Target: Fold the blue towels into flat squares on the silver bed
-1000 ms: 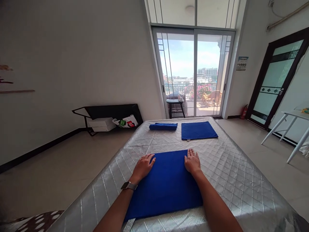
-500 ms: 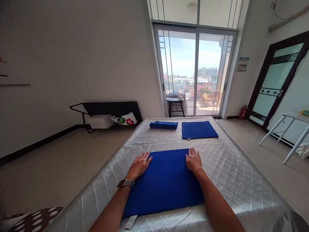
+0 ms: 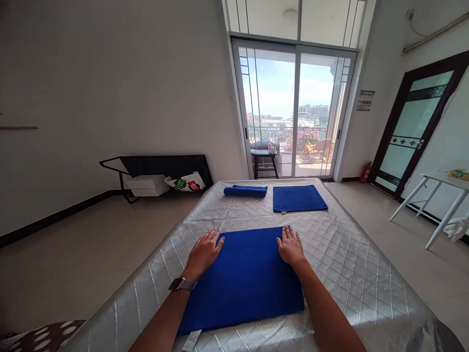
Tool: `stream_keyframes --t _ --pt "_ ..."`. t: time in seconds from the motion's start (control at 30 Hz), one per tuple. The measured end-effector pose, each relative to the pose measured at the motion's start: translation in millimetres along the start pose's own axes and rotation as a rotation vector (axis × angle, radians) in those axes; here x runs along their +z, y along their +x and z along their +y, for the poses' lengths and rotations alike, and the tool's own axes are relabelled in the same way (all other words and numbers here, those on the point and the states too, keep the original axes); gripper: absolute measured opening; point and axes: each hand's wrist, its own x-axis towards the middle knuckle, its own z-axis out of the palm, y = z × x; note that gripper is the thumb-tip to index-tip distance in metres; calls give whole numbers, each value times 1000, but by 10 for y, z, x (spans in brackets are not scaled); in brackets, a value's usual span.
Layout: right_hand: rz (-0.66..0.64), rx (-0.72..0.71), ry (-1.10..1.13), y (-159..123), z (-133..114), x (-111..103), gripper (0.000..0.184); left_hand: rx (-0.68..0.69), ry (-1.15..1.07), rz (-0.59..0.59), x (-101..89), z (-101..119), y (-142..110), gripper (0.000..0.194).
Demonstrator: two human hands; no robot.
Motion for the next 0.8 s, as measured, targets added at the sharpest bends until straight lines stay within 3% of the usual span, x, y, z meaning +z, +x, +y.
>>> stream_keyframes --t 0.13,0.23,0.37,0.47,0.53,0.6,0.8 --pt "-8 -36 35 -28 -21 51 68 114 -155 94 -236 274 -89 50" --pt "-37 -45 29 -36 -39 96 69 243 -243 48 -283 725 -174 46" --pt "-36 -57 13 -43 -36 127 69 499 -182 27 -82 1423 -258 51" --pt "-33 -85 5 -48 -23 132 67 613 -106 3 160 1693 -261 53" --pt "-32 -85 8 -49 -22 127 67 604 -70 -14 298 1662 -242 53" --pt "-31 -71 18 -47 -28 118 68 537 -43 -30 391 1464 -224 54" --pt "-53 -43 27 -16 -26 112 70 261 14 -63 477 357 -400 62"
